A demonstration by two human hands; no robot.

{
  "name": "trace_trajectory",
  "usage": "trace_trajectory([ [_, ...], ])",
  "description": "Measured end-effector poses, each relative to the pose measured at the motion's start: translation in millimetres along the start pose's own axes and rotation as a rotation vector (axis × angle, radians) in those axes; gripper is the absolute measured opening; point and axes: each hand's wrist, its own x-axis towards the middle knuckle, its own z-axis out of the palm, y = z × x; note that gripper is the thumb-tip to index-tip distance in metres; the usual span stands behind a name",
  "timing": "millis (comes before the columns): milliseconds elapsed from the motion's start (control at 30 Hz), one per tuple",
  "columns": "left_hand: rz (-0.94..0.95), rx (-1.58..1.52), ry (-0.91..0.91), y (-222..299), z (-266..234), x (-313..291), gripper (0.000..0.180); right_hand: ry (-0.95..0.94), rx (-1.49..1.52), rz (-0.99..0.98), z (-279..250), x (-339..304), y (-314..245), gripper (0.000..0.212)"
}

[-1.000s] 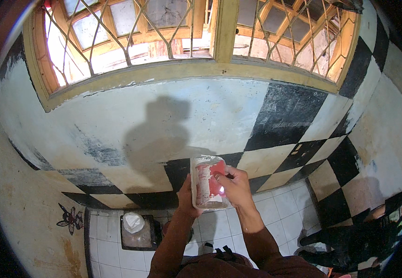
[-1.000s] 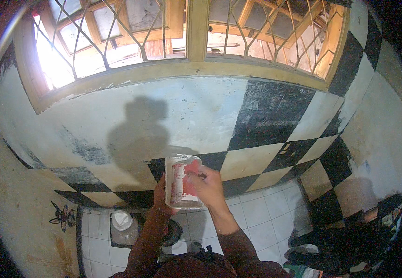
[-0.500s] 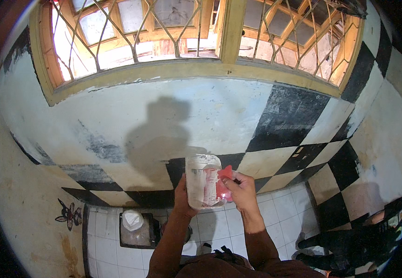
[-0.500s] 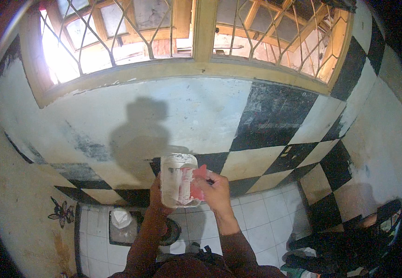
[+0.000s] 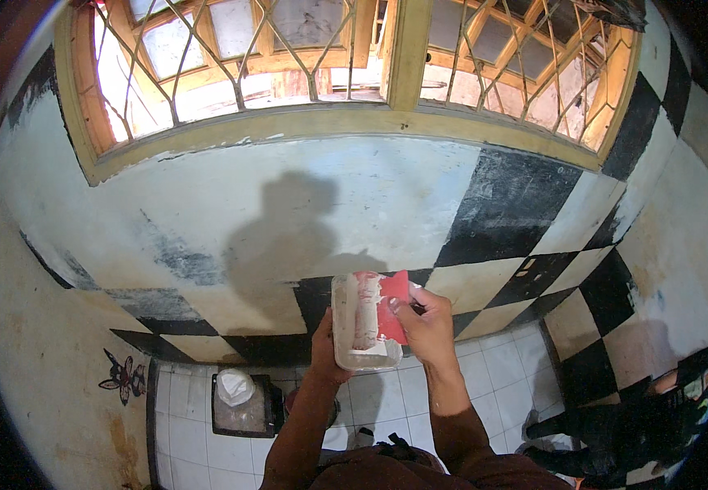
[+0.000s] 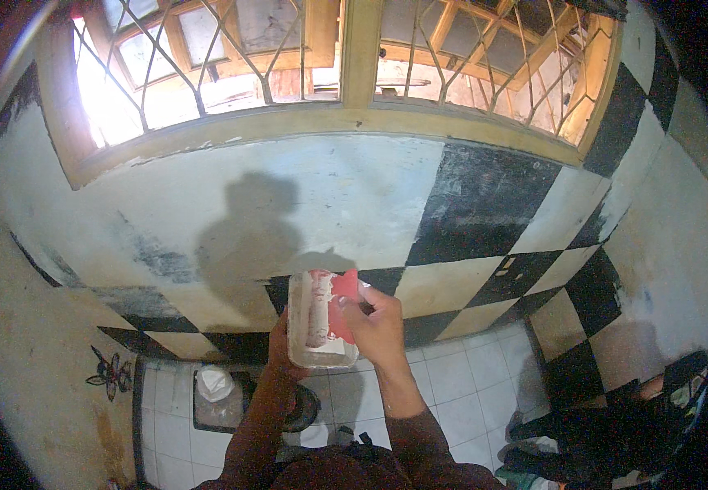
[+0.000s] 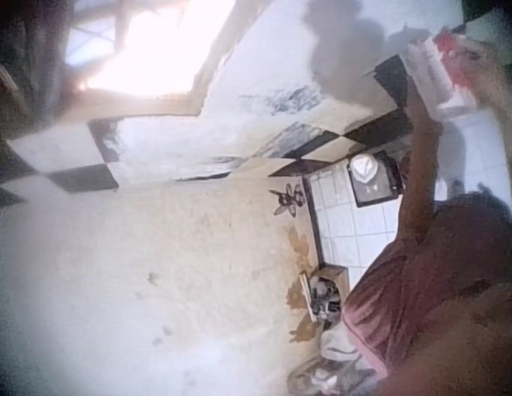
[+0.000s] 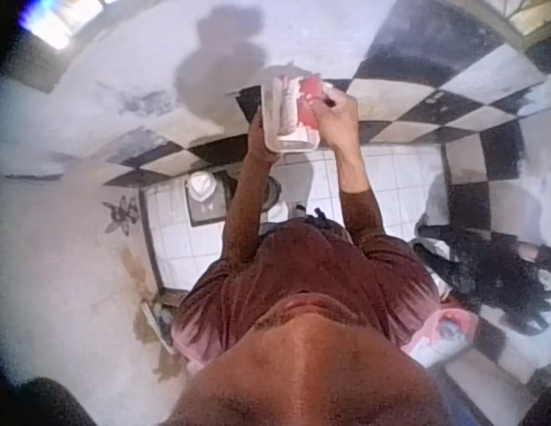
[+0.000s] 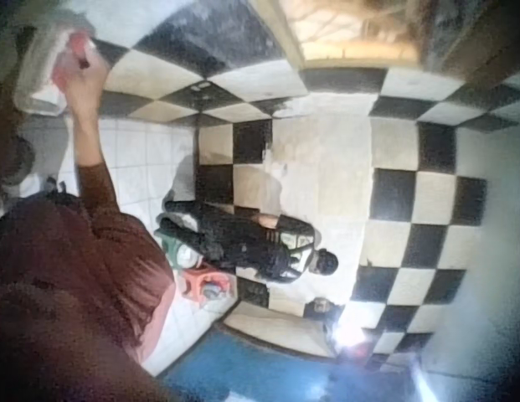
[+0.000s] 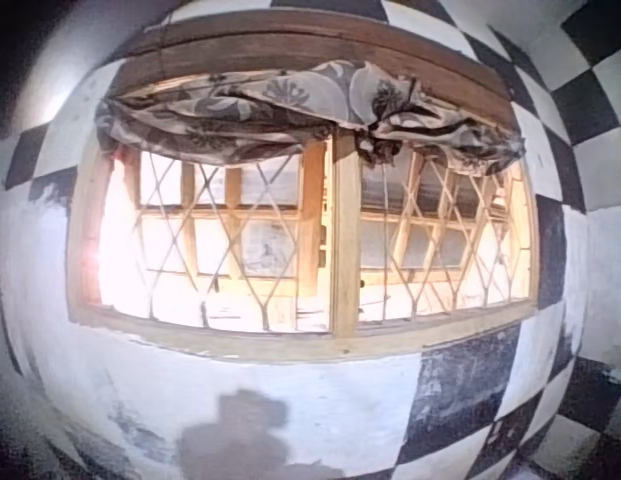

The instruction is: The person applies putty to a wall with a plastic putty knife, scraping the putty from a plastic container and smoothing it over the surface below a window.

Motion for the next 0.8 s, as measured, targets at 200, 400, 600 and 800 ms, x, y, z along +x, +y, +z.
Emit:
trace_trajectory([
  [200,0.085,0.082,-0.015,0.2,21.0,-7.1,0.042,0.016,-0.061,-0.038,-8.6,-8.2,6.1,0.018],
  [400,0.213,0.434,0.040,-2.4,9.6,-3.8,0.046,0.065,0.281,0.108,-17.5,-1.2,41.5,0.019],
  [600,0.294,0.293,0.037,-6.8,1.7,0.9,0.050,0.022,0.698,0.400,-36.8,-4.9,44.9,0.024],
  [800,0.287,-0.027,0.031,-4.1,-0.7,5.9,0.069,0.057,0.880,0.523,-45.1,8.7,61.8,0.022],
])
